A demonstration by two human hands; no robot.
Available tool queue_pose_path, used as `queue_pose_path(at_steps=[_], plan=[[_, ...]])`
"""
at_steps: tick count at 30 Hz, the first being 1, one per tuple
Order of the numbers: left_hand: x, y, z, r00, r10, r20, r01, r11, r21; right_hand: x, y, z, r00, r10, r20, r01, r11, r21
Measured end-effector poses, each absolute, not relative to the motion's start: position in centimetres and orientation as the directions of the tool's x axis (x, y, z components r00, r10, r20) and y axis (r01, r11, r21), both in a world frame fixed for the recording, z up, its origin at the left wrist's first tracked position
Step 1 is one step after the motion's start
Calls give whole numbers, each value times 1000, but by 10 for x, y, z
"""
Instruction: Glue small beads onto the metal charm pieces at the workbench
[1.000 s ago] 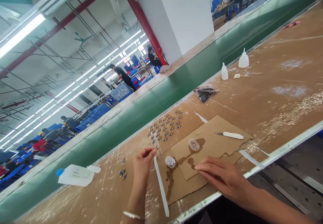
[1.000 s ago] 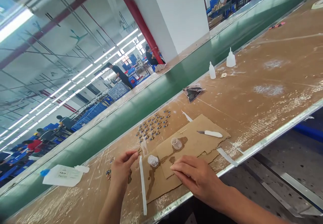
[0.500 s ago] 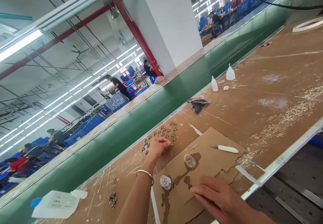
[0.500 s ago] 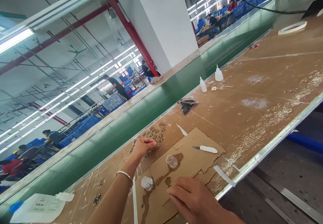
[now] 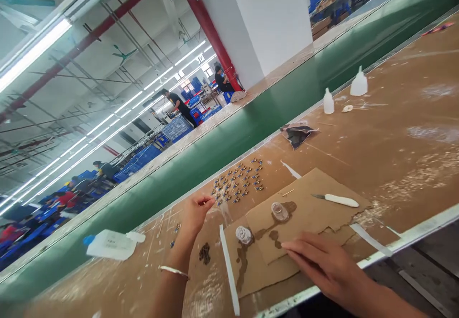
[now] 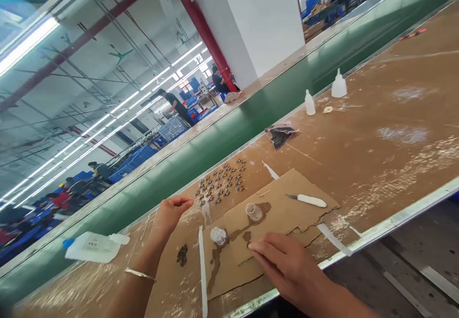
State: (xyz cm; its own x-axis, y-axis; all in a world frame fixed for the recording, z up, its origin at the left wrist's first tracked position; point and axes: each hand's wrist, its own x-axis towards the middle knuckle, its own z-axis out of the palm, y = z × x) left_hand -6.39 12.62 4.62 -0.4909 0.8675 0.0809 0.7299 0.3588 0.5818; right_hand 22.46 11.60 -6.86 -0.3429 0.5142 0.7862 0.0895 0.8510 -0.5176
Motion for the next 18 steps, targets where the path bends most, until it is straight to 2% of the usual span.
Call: queue_pose_path(at_steps=[7,13,18], plan=[[-98,10,-14,-628,766,137,683,458,569,226,115,-67,-396,446,802,189,895,-404],[-94,-19,-33,-596,773,217,741,425,520,227,115,-53,-374,347,860,230,933,-277],[-89,-21,-33,-528,806,268,818,397,417,226,115,-58,-404,403,821,239,913,-331]])
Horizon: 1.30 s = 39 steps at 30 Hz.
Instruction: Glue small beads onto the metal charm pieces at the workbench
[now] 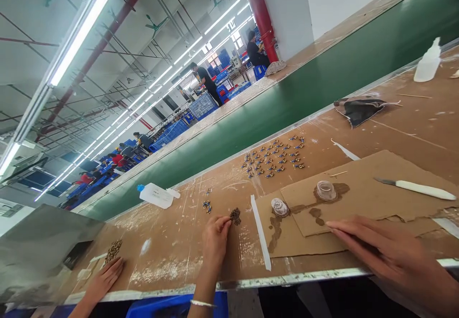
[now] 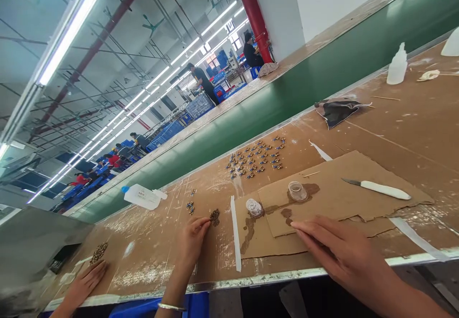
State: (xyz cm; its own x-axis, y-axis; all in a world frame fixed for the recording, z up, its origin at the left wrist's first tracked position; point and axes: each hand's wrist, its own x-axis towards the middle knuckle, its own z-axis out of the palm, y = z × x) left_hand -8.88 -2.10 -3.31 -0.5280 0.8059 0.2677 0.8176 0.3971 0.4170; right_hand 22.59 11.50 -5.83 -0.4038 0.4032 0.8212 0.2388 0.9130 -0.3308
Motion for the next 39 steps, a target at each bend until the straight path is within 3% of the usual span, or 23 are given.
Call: queue_pose_path(at_steps=[12,20,34,39], plan=[[-87,-20,-39,-273,882,383,955,296,0,225,115,-57,-415,368,832,254,925,-283],[-42,-43,-45,-137,886,442,920,279,-275,225,112,-61,-439,418,796,246,907,-341],[-27,-79,-70,-265,790,553,940,339,-33,225,111,-59,-484,404,776,258,913,-315],[-25,-79,-72,-304,766,566,931,365,5,224,111,-61,-509,403,761,253,914,-316]])
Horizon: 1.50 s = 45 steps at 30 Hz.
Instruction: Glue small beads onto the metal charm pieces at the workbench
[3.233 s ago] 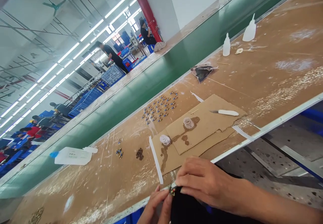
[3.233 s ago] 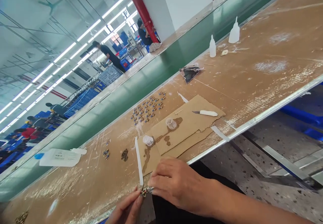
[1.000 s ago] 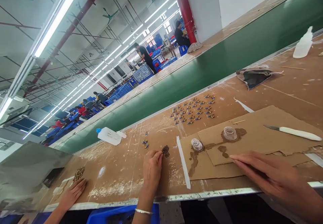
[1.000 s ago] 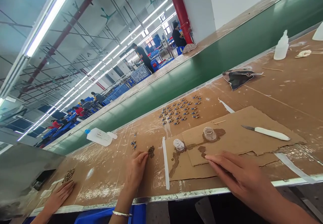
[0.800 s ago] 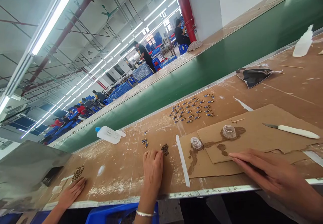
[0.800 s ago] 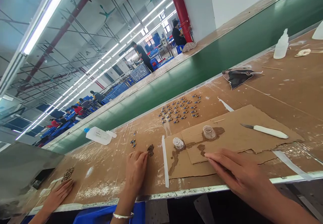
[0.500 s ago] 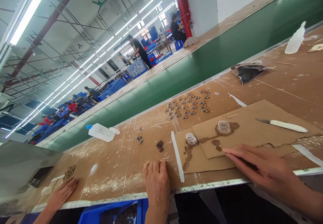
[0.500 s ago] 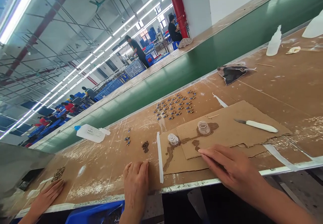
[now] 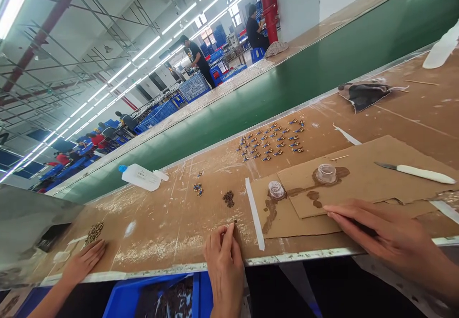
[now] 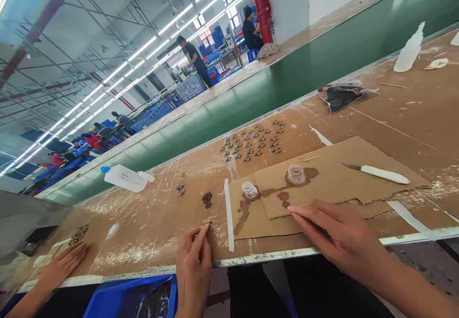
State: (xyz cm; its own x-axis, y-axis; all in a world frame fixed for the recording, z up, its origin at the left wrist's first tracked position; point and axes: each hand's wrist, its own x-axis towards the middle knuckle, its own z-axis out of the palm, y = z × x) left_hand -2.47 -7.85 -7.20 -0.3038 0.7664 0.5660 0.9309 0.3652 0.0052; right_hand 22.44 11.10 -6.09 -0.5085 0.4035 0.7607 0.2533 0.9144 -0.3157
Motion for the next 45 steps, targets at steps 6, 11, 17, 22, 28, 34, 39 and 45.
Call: queue_pose_path(at_steps=[6,11,17,22,28,34,39,45], plan=[[-26,-79,-76,-334,777,533,928,369,45,224,110,-61,-520,424,742,249,906,-343],[-25,-81,-80,-360,774,521,922,381,71,224,109,-63,-517,449,728,262,893,-365],[-25,-82,-81,-374,759,533,919,380,103,224,109,-67,-530,448,720,261,894,-364],[-23,-80,-81,-417,737,532,908,360,213,222,109,-61,-504,432,748,254,902,-349],[-23,-77,-82,-448,726,522,894,364,262,223,109,-63,-513,437,739,267,899,-346],[-25,-76,-83,-454,724,519,891,369,265,222,111,-63,-519,424,742,251,906,-342],[-25,-77,-83,-474,727,496,880,385,276,223,111,-65,-519,409,751,255,912,-320],[-25,-76,-83,-482,732,482,876,409,256,221,110,-60,-508,401,762,261,915,-307]])
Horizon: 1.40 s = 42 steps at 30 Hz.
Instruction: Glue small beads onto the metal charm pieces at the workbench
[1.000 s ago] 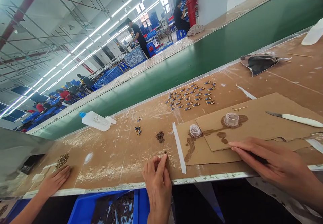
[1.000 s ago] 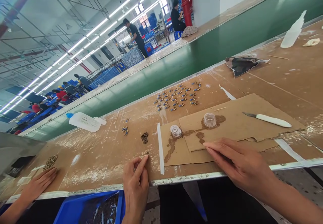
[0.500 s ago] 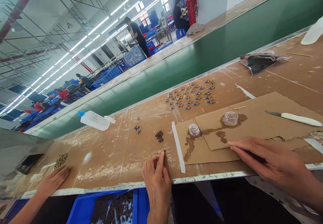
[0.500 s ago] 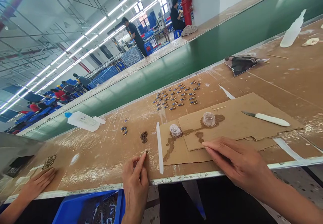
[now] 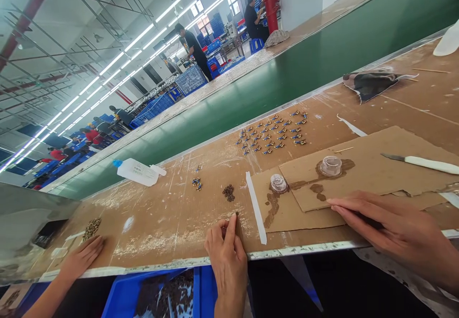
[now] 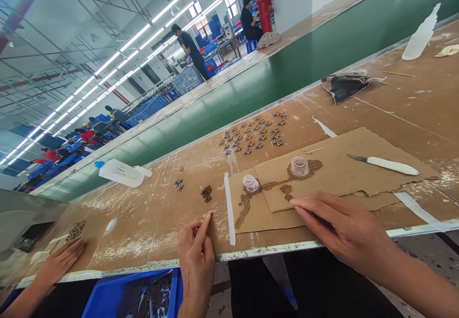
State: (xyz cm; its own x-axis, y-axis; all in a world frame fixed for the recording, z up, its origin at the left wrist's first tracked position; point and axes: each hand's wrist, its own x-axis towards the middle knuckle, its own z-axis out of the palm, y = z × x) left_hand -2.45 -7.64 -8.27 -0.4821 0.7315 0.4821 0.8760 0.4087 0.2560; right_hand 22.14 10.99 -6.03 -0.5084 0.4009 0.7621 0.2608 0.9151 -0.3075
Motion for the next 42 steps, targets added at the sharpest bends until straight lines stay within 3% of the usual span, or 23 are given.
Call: queue_pose_path(at_steps=[10,20,28,42], plan=[[-23,-77,-81,-466,743,480,884,415,215,221,110,-56,-476,390,788,287,916,-280],[-82,-69,-58,-672,609,421,741,558,374,222,109,-57,-470,402,786,308,909,-281],[-147,-20,-25,-633,649,422,774,540,331,222,110,-56,-468,376,800,294,920,-261],[-143,-16,-31,-550,727,410,832,518,198,221,108,-55,-448,392,804,297,913,-279]])
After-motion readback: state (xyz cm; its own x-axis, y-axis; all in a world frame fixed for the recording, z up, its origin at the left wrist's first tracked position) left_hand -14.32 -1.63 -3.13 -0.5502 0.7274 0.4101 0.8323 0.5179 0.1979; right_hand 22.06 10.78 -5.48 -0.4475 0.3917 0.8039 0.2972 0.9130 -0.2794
